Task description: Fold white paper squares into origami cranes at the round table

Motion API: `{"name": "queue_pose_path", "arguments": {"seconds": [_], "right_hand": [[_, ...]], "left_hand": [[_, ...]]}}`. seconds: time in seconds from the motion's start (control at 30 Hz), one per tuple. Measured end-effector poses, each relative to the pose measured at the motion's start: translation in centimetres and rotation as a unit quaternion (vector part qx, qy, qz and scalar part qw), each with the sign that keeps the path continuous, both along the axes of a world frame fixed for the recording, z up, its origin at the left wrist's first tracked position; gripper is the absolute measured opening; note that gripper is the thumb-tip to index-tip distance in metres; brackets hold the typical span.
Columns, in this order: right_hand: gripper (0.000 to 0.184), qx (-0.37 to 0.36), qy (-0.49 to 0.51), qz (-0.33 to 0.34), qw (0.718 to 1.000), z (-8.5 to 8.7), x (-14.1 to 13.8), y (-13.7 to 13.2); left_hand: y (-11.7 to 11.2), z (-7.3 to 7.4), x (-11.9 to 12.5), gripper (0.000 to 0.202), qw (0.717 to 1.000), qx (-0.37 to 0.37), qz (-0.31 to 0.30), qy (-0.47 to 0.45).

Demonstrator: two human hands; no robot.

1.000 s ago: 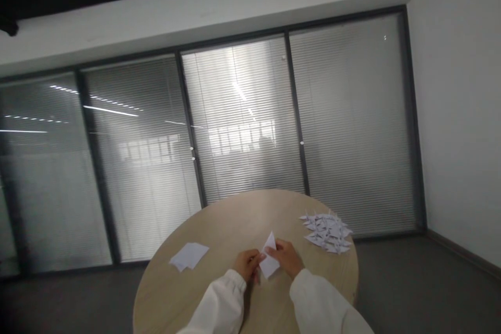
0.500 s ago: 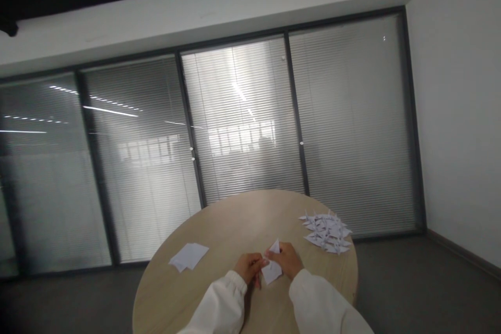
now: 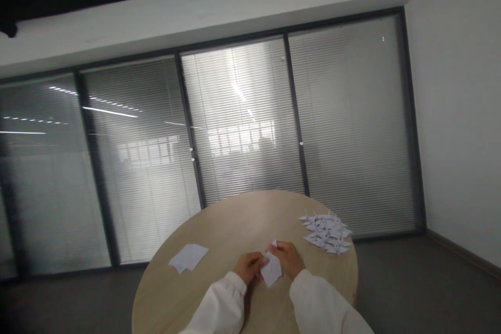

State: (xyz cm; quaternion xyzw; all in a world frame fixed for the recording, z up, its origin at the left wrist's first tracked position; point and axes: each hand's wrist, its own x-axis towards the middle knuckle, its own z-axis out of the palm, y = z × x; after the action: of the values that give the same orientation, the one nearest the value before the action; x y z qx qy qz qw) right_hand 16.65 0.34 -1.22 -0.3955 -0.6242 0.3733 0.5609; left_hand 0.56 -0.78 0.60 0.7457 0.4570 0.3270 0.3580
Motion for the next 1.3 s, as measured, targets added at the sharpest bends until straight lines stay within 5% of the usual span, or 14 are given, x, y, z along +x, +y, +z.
{"name": "queue_pose_path", "arguments": {"seconds": [0.5,0.67,0.93,1.2,1.3], "right_hand": [[0.042,0.033,0.007,-0.004,0.999,1.2,0.1,-1.0],[0.042,0.035,0.015,0.017,0.999,1.1,0.1,-0.9],[0.049,0.004,0.032,0.018,0.999,1.4,-0.2,-1.2],[0.048,0.02,0.039,-0.024,0.999,1.3,0.5,-0.9],[0.05,0.013,0.065,-0.028,0.997,0.6,0.7,-0.2]], "left_hand": [[0.4,-0.1,-0.3,0.045,0.996,0.065,0.014,0.066],[0.5,0.0,-0.1,0.042,0.998,0.032,0.026,0.041],[0.8,0.1,-0.6,0.031,0.991,0.106,0.032,0.075],[0.6,0.0,-0.1,0.033,1.0,0.014,0.021,-0.017],[0.6,0.1,-0.2,0.052,0.999,0.007,-0.001,-0.045]]}}
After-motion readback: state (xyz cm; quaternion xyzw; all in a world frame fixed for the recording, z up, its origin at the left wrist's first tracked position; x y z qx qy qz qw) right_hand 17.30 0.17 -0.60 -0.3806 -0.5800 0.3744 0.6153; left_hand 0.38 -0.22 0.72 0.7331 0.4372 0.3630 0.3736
